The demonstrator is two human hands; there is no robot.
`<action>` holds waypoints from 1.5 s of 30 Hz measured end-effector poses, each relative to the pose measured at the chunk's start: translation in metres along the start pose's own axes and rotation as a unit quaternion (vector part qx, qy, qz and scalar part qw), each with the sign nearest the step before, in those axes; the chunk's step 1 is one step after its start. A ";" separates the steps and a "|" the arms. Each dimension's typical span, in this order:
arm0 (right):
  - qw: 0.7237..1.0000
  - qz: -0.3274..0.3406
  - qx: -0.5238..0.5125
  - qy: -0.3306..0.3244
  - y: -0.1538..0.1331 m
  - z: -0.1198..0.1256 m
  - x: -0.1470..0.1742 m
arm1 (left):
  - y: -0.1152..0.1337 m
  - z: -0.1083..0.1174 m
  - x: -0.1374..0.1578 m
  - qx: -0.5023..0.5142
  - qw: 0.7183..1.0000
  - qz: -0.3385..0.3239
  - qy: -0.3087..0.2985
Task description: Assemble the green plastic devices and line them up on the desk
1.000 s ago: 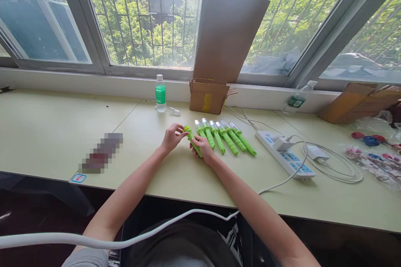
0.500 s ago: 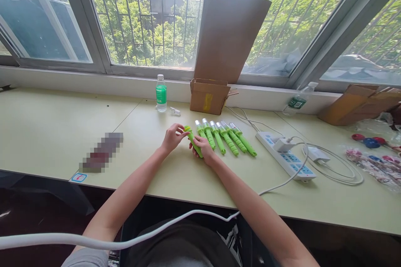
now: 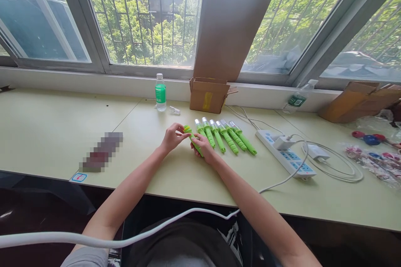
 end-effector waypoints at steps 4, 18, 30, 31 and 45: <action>1.000 -0.001 0.013 0.028 0.000 0.002 0.000 | 0.002 -0.002 0.000 0.006 1.000 -0.008 -0.017; 1.000 -0.004 0.001 0.017 -0.001 0.005 0.000 | -0.004 -0.002 0.000 -0.005 1.000 -0.003 -0.016; 1.000 0.001 -0.005 -0.029 0.003 -0.002 -0.003 | -0.004 0.001 0.000 -0.013 1.000 -0.009 0.018; 1.000 0.001 -0.008 -0.030 0.004 -0.002 -0.003 | -0.005 0.001 0.000 -0.016 1.000 -0.010 0.017; 1.000 0.001 0.012 0.016 0.005 0.004 -0.003 | -0.001 -0.001 0.001 -0.018 0.999 -0.017 0.025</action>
Point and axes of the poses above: each hand's wrist, its own x-axis away from the middle knuckle, its own z-axis out of the back of the hand, y = z × x, the point moved 5 cm from there along -x, towards the middle knuckle
